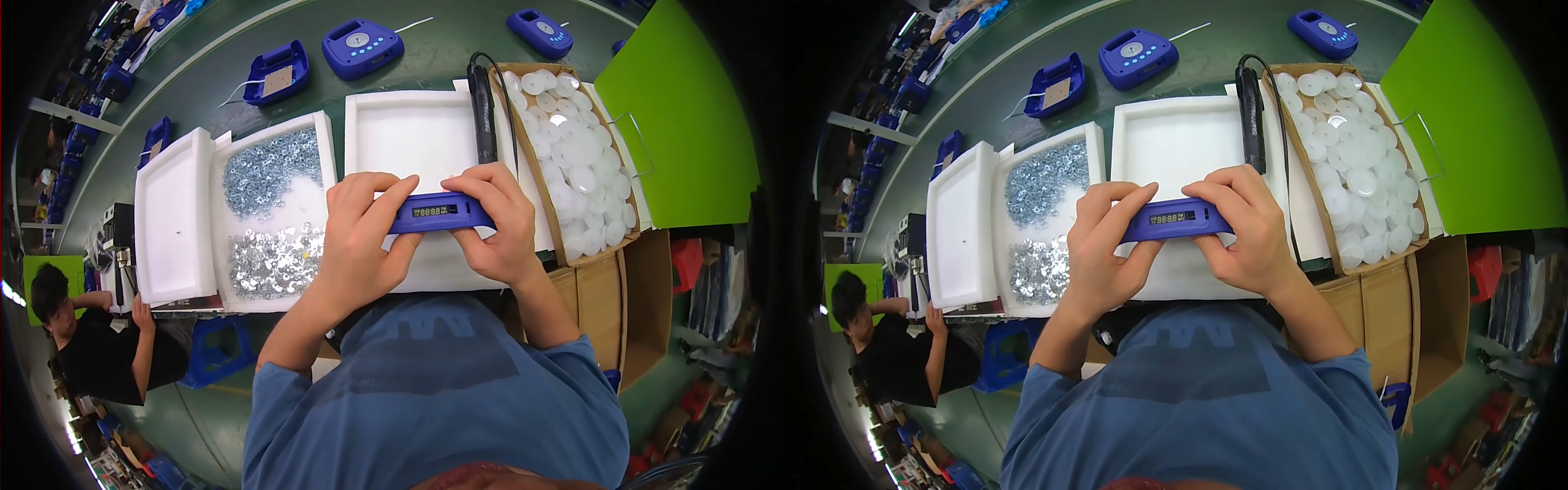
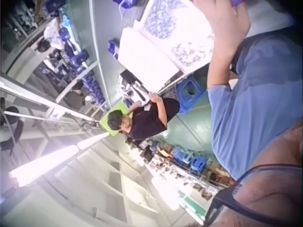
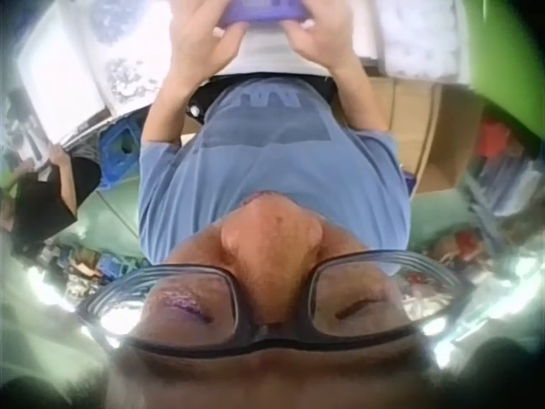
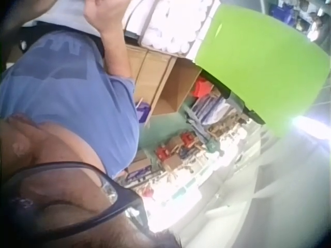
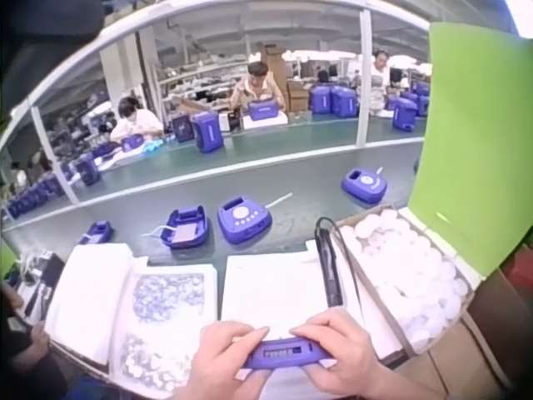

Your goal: The person assembles an electronic device by attaching a circular component with screws using an electric screwdriver, then packs the finished units into cardboard boxes.

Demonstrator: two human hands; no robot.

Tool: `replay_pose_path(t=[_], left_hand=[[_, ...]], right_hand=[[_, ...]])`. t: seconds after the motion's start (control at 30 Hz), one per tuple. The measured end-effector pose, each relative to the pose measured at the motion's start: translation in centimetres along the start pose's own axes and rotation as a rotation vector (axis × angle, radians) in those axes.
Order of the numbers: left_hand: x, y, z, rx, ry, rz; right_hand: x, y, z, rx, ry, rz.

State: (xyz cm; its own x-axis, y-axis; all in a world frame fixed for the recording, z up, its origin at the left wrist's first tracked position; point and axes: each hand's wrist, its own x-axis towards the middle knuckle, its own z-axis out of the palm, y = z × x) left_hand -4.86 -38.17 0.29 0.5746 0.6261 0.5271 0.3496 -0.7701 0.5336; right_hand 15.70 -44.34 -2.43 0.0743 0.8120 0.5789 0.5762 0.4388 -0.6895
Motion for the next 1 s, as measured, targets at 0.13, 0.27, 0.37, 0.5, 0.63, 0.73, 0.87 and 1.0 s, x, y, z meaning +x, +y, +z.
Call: replay_pose_path(t=[0.13,0.27,0.37,0.5,0.63,0.73,0.87,1.0], left_hand=[[-1.1,0.4,0.2,-0.067,0.018,-0.06],[-1.8,-0.4,0.7,-0.057,0.026,0.013],[-1.8,-0.5,0.8,-0.053,0.058,0.065],[-1.4,0.0,-0.3,0.022,0.013,0.082],[1.7,2.7,-3.5,0.13,-0.303,0.122],[2.7,2.0,-3.4,0.122,-0.484,0.155],[5.9,0.2,-3.8,0.135,-0.598,0.195],[12.2,-4.9,-3.8,0.099,-0.258,0.293]], right_hand=[[-0.7,-0.5,0.0,0.013,0.001,-0.021],[-1.3,-0.4,0.5,0.014,0.05,-0.07],[-1.5,-0.4,0.6,0.002,0.095,-0.108],[-1.5,-0.2,0.6,-0.005,0.083,-0.125],[-1.4,-1.0,0.1,-0.02,0.028,-0.093],[-1.8,-1.8,-0.4,-0.02,-0.037,-0.074],[-3.0,-0.6,-2.2,-0.014,0.123,-0.061],[-6.0,3.1,-3.1,-0.036,0.363,0.124]])
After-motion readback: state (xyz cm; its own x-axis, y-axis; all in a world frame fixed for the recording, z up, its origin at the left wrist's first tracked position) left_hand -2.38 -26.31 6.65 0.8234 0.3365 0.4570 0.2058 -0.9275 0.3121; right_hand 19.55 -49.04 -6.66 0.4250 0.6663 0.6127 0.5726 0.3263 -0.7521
